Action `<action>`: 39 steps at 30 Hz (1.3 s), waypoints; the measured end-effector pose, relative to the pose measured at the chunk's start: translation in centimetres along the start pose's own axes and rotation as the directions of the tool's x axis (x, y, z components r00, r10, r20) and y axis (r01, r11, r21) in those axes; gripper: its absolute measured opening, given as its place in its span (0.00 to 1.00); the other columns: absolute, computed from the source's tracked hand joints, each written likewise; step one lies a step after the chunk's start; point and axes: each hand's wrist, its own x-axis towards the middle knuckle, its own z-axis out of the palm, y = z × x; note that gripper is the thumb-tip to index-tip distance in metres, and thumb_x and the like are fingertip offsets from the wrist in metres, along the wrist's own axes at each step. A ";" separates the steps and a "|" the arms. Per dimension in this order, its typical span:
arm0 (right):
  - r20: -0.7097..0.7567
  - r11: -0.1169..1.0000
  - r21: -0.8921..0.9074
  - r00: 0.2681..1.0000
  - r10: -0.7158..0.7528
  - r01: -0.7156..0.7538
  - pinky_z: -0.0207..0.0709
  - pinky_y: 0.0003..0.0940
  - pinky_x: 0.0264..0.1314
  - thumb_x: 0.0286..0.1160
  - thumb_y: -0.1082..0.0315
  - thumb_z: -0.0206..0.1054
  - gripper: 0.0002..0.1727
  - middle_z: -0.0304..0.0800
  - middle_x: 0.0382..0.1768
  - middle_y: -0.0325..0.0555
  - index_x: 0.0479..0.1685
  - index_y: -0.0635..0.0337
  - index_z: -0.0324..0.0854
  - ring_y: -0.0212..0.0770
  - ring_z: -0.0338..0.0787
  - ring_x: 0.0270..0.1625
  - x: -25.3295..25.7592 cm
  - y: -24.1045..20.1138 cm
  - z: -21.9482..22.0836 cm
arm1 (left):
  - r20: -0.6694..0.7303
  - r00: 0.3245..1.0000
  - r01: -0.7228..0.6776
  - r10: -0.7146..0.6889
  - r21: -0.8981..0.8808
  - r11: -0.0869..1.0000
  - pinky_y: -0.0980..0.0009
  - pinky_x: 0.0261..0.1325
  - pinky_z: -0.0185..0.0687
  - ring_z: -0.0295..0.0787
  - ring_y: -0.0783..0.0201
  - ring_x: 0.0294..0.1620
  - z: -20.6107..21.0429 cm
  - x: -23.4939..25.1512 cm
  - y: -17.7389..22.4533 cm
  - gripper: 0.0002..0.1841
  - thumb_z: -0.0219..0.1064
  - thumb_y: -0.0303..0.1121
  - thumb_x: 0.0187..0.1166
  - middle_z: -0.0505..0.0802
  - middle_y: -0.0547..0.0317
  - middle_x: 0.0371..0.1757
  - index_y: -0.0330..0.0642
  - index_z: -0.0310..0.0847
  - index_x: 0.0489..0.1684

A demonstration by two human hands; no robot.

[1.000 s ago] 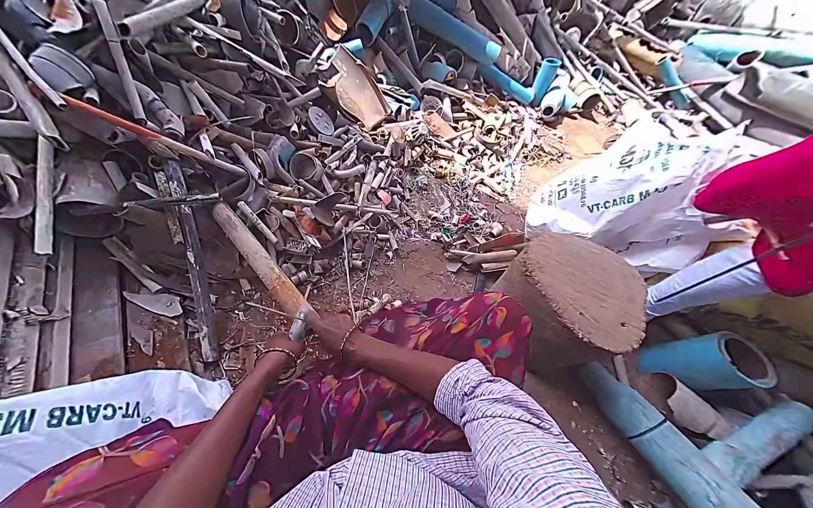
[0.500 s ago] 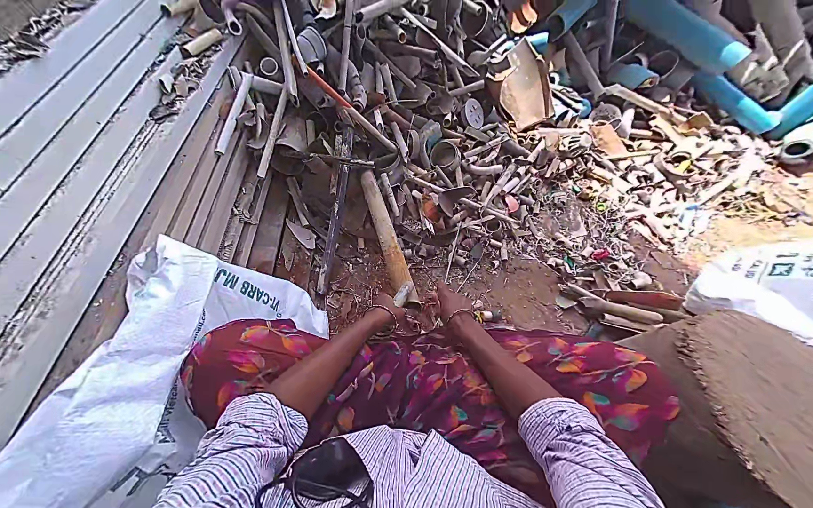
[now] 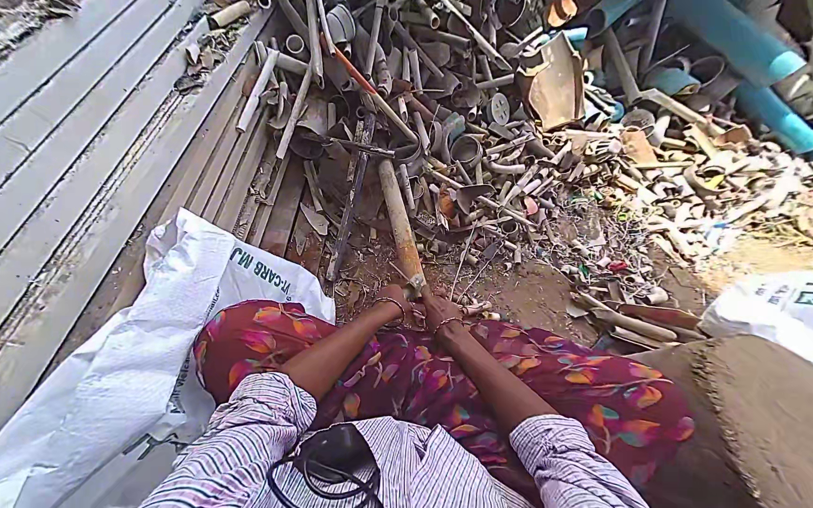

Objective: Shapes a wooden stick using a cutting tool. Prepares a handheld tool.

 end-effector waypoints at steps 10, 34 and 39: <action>-0.022 0.999 -0.032 0.999 -0.044 0.044 0.75 0.65 0.68 0.86 0.75 0.53 0.32 0.85 0.66 0.70 0.91 0.58 0.55 0.70 0.86 0.69 0.2 -0.1 0.1 | 0.002 1.000 -0.001 0.001 0.027 1.000 0.44 0.77 0.71 0.78 0.40 0.77 -0.2 -0.4 0.1 0.22 0.62 0.34 0.86 0.81 0.28 0.73 0.20 0.75 0.66; -0.031 0.998 0.046 0.999 0.037 -0.036 0.74 0.64 0.71 0.85 0.75 0.55 0.36 0.82 0.71 0.70 0.93 0.58 0.50 0.69 0.83 0.73 0.0 0.0 0.1 | -0.012 1.000 -0.019 0.020 0.038 0.999 0.44 0.78 0.71 0.77 0.39 0.78 0.1 -0.5 0.1 0.22 0.64 0.34 0.84 0.81 0.28 0.73 0.21 0.76 0.67; -0.049 0.984 0.142 0.992 0.115 -0.107 0.72 0.65 0.74 0.83 0.71 0.61 0.37 0.79 0.73 0.72 0.91 0.63 0.51 0.69 0.80 0.76 0.7 2.1 -0.8 | 0.004 1.000 -0.024 0.024 -0.002 1.000 0.45 0.79 0.69 0.75 0.39 0.79 -0.4 -0.8 0.3 0.23 0.62 0.34 0.86 0.79 0.27 0.75 0.19 0.74 0.68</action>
